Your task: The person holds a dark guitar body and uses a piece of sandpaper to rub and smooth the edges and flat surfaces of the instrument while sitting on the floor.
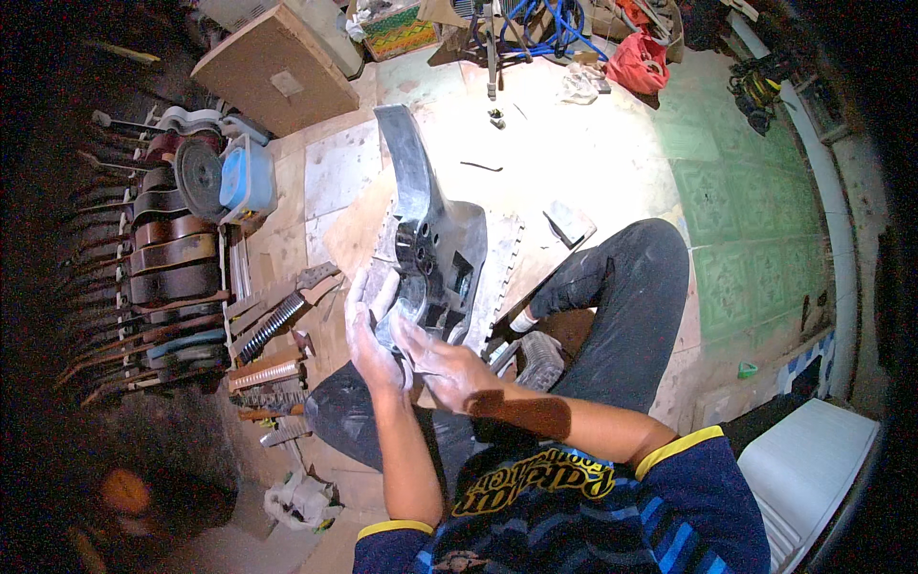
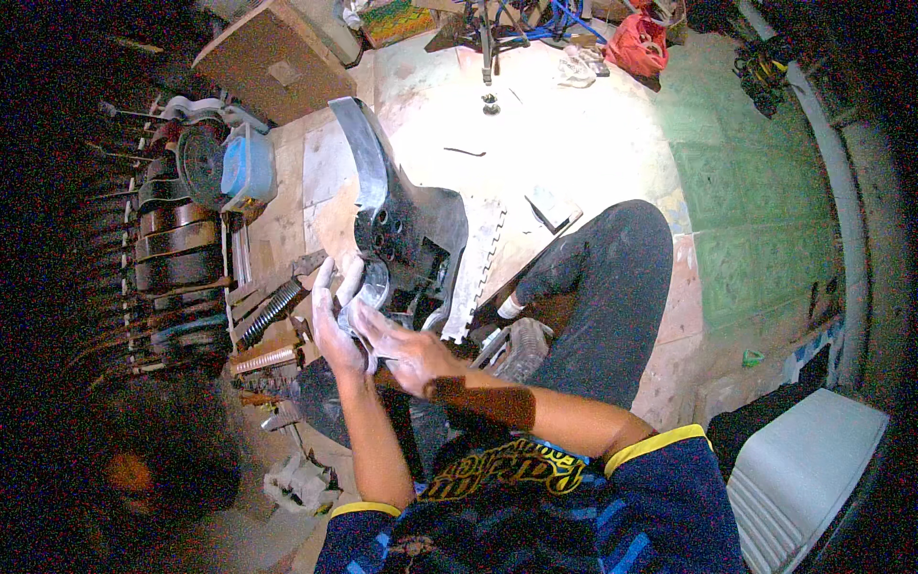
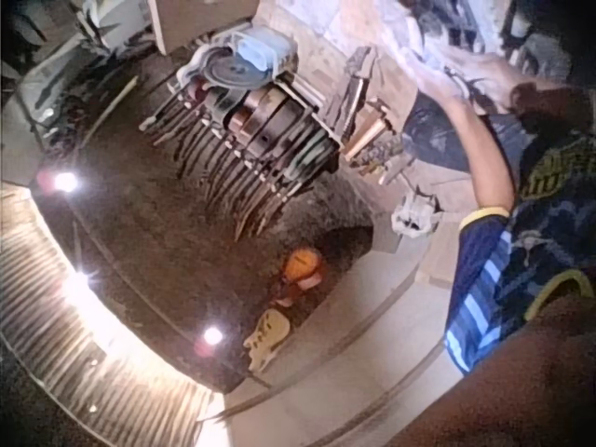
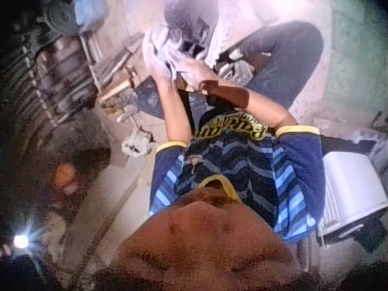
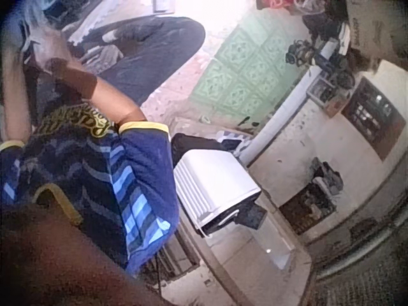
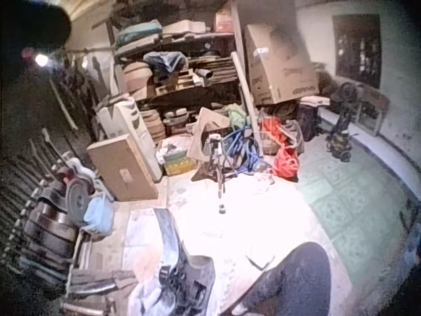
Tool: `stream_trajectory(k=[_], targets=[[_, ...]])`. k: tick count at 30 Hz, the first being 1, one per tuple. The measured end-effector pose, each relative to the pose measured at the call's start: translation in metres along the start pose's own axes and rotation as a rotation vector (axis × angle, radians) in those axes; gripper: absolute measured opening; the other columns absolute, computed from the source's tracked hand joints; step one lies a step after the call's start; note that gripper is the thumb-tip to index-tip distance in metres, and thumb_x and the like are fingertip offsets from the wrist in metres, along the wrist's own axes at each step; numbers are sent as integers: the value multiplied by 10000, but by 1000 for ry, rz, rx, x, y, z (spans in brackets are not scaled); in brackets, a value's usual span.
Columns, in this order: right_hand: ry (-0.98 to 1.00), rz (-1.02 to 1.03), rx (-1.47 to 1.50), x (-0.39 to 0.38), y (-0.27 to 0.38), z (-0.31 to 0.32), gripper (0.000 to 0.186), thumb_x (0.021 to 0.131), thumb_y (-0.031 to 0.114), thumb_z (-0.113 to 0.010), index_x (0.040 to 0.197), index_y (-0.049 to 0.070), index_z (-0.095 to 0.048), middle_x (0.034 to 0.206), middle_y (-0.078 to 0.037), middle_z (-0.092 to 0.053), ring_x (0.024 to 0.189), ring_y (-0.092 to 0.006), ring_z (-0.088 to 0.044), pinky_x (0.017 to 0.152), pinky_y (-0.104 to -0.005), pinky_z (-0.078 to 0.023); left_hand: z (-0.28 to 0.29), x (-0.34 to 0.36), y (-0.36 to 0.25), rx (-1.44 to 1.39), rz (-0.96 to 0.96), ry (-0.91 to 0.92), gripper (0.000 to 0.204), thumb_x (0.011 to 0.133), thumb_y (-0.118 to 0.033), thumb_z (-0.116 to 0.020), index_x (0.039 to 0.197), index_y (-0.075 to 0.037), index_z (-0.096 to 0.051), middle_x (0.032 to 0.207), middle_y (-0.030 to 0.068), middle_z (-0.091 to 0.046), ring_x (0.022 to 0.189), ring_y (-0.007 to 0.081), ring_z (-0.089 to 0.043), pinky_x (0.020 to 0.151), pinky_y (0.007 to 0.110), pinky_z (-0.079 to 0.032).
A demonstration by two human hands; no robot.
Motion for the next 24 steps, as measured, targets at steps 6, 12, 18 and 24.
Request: stream_trajectory(k=[6,12,18,24], targets=[[-262,169,-161,14,11,10,724,816,-86,-531,1501,146,-490,1587,-128,-416,1190,-316,-661,926,-387,-597,-1,2,0,13,-12,18,594,1047,-317,-403,1531,19,-335,1408,315,-548,1265,370,-589,1096,458,-455],[48,7,-414,13,-13,49,705,783,-19,-570,1459,175,-525,1526,-58,-507,898,-306,-741,679,-403,-632,1,-1,-4,-31,15,60,576,1014,-214,-457,1517,41,-340,1454,287,-499,1320,361,-550,1099,455,-452],[-106,-140,-167,-16,-10,87,659,801,-86,-541,1443,64,-547,1442,-204,-564,1308,-316,-585,1119,-369,-462,10,11,-3,-16,0,85,610,1050,-298,-448,1529,53,-311,1461,290,-490,1306,340,-562,1098,436,-459],[-369,-561,341,-42,-81,82,363,938,65,-650,1264,-93,-626,1143,-88,-718,1056,-118,-624,942,-290,-491,11,20,15,141,-430,191,726,1013,-384,-521,1520,47,-231,1431,335,-513,1308,422,-547,1100,509,-461]])
Point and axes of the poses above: each hand's wrist, its own x-axis towards the middle knuckle, its own z-axis out of the back of the hand, y = z × x, the point moved 4 cm from there along x, towards the middle knuckle
